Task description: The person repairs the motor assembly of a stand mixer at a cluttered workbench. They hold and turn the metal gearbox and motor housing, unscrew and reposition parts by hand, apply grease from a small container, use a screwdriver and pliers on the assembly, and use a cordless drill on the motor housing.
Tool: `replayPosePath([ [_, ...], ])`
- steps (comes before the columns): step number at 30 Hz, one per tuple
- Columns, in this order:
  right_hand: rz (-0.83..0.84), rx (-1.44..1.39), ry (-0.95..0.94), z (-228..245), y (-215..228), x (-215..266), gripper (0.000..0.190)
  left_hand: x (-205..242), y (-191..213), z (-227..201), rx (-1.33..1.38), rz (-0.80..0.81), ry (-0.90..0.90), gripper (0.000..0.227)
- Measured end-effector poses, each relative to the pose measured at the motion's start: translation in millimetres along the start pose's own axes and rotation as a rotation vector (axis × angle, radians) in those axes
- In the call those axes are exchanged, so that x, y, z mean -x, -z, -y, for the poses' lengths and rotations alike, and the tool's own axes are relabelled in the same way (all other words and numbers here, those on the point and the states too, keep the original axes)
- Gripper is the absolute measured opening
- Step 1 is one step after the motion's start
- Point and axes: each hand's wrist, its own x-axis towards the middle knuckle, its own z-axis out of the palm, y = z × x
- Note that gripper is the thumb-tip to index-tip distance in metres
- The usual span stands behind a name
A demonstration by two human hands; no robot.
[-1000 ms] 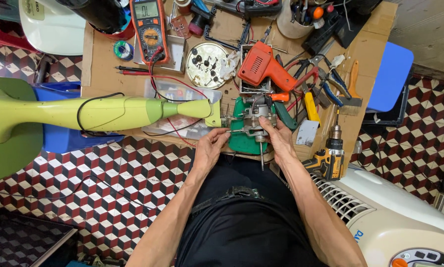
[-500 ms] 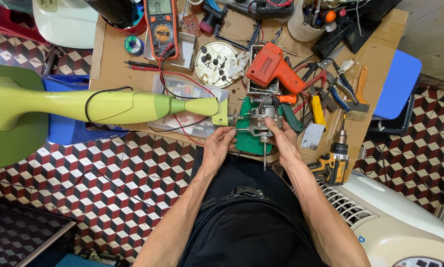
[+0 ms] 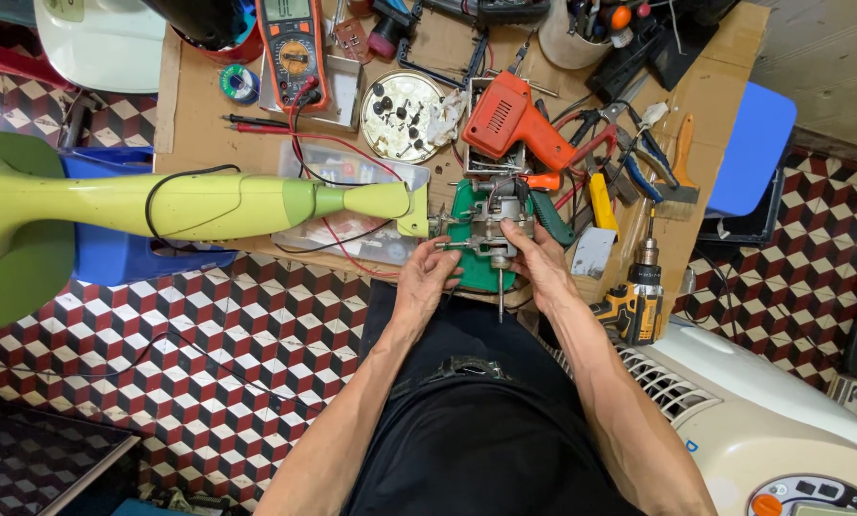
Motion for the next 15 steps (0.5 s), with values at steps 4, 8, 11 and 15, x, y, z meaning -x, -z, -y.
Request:
replayPosePath([
  [4,-0.018,0.016,-0.009,0,1,1,0.058,-8,2,9,0.053,0.000,0.010,0.045],
  [8,0.003,-0.001,-0.010,5,-2,6,0.059,-16,5,18,0.098,-0.024,0.026,0.038],
  [11,0.012,0.002,-0.009,4,-1,6,0.060,-17,6,21,0.133,-0.024,0.038,0.036],
  [15,-0.002,0.023,-0.017,1,2,6,0.061,-10,-1,9,0.137,-0.020,0.092,0.043],
])
